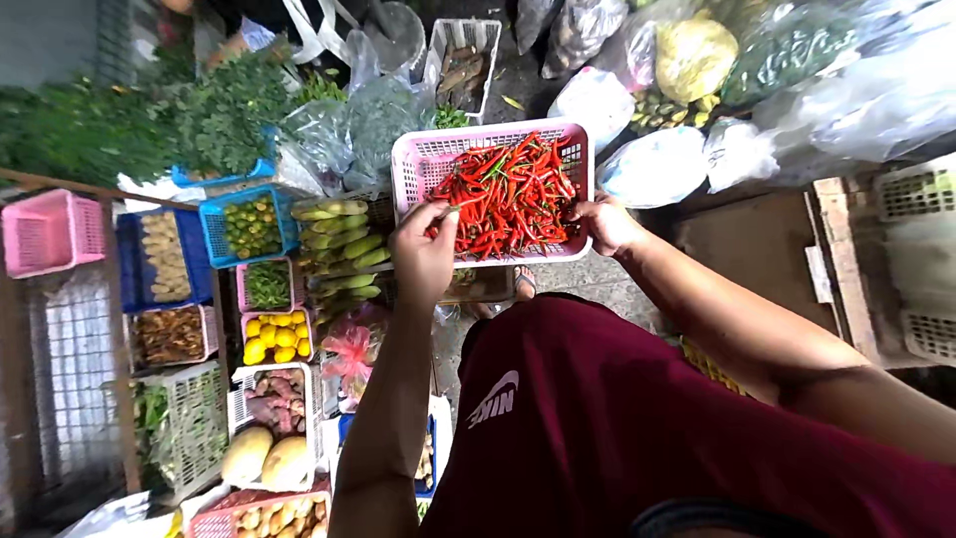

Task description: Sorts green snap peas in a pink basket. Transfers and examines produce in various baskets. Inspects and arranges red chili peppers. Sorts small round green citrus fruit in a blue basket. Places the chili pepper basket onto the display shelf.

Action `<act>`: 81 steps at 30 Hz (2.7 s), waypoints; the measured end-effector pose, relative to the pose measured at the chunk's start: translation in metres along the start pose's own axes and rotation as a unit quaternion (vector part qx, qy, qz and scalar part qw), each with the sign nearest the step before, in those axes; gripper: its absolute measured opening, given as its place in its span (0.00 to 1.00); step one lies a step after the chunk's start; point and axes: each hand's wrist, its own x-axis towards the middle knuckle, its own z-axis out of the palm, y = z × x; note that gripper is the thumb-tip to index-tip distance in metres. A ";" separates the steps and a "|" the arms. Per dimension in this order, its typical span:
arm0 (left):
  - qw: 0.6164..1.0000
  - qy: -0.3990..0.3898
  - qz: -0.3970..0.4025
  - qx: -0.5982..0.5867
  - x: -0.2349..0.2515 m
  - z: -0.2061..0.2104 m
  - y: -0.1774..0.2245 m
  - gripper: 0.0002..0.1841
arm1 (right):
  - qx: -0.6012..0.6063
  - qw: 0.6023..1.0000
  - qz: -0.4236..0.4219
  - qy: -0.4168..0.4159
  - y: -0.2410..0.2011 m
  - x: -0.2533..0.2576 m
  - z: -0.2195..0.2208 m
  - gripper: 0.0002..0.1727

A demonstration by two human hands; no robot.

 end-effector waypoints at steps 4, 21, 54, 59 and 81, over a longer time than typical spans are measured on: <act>0.994 0.087 -0.064 -0.022 -0.008 -0.036 -0.002 0.10 | -0.001 1.000 0.010 0.010 -0.002 0.001 -0.006 0.17; 0.940 0.030 -0.341 0.001 -0.118 -0.007 -0.112 0.20 | -0.059 0.992 0.109 -0.005 -0.002 0.028 0.045 0.12; 0.467 0.514 -0.524 -0.493 -0.092 -0.241 -0.612 0.29 | -0.161 0.971 0.175 0.017 0.119 0.059 0.338 0.16; 0.410 0.549 -0.518 -0.512 -0.066 -0.231 -0.687 0.25 | -0.195 0.963 0.175 0.069 0.119 0.043 0.351 0.22; 0.754 0.290 -0.495 -0.320 0.020 -0.248 -0.680 0.22 | -0.052 0.971 0.185 0.145 0.159 0.047 0.303 0.20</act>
